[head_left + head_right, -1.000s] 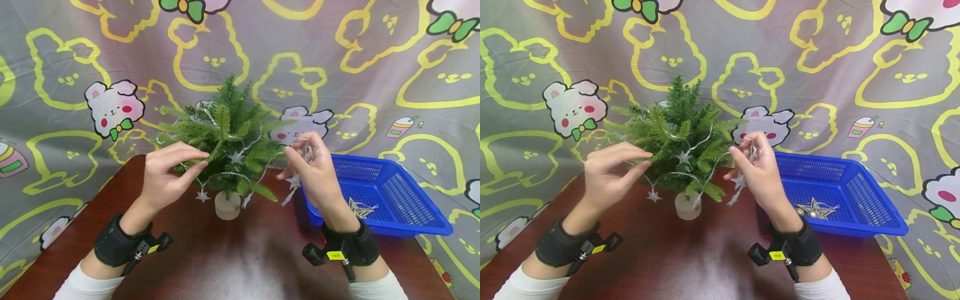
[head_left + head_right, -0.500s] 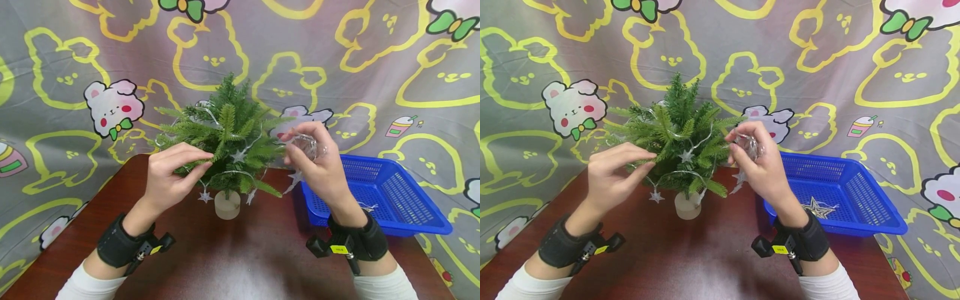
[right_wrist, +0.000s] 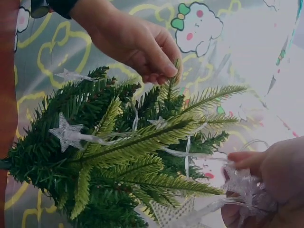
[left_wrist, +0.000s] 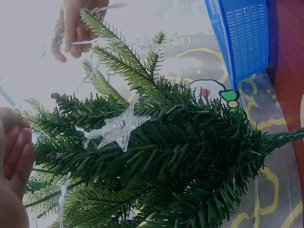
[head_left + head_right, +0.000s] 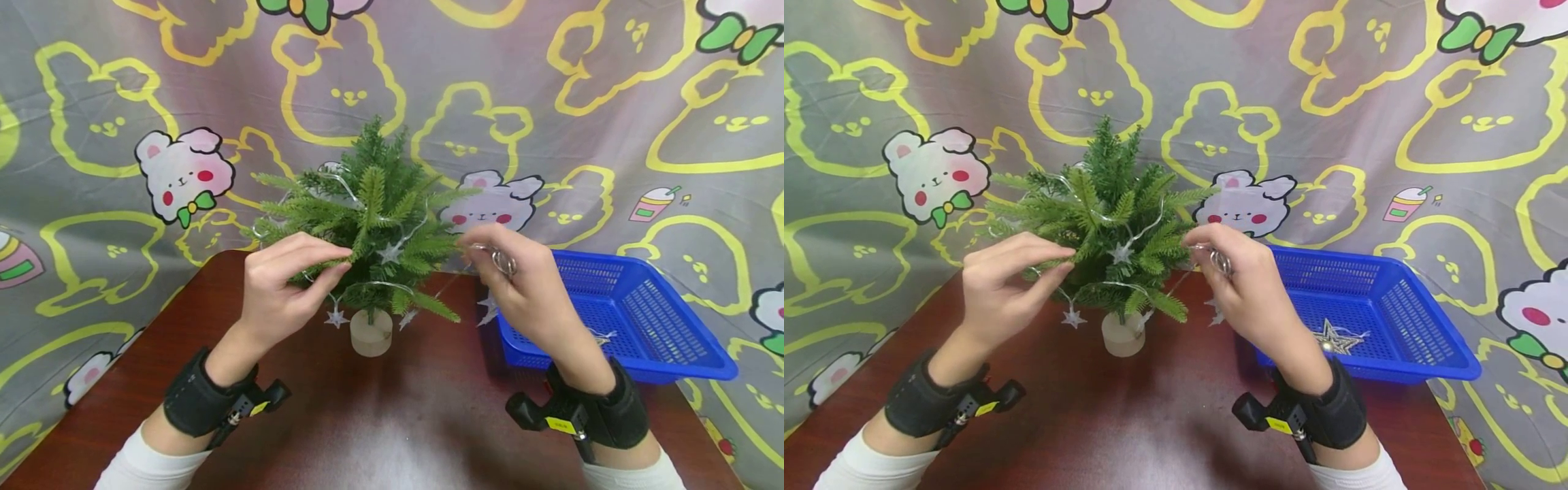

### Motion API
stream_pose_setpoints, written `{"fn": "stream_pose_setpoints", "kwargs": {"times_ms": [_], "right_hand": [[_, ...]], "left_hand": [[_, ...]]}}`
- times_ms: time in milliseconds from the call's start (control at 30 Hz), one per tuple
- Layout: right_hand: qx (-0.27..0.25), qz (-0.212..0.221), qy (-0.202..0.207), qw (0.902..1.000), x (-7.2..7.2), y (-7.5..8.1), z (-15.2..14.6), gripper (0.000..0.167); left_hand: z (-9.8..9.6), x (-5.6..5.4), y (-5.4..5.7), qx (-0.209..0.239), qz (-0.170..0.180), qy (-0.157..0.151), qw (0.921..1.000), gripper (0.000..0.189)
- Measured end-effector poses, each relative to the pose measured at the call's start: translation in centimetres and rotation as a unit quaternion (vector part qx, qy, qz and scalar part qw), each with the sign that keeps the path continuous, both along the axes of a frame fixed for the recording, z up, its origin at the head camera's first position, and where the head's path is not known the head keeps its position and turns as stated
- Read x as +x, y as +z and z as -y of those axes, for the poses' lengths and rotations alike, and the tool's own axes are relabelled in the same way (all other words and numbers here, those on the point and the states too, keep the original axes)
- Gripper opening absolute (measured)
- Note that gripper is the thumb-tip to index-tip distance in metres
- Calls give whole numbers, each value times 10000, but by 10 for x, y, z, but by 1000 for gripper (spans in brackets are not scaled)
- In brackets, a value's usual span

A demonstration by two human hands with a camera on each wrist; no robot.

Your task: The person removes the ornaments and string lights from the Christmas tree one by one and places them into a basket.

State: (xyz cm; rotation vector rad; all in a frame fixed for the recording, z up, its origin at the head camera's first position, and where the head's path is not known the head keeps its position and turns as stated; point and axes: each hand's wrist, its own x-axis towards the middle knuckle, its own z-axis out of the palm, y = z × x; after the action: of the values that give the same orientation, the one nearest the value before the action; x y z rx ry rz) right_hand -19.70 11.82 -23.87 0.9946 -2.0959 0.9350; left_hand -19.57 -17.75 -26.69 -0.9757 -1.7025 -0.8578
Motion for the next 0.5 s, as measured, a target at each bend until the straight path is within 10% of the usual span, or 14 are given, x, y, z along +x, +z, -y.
{"fn": "stream_pose_setpoints", "kwargs": {"times_ms": [500], "right_hand": [[666, -205, 279, 9972, 8, -10, 4, 15]], "left_hand": [[-3, 1, 0, -14, -61, 69, 10000, 23]]}}
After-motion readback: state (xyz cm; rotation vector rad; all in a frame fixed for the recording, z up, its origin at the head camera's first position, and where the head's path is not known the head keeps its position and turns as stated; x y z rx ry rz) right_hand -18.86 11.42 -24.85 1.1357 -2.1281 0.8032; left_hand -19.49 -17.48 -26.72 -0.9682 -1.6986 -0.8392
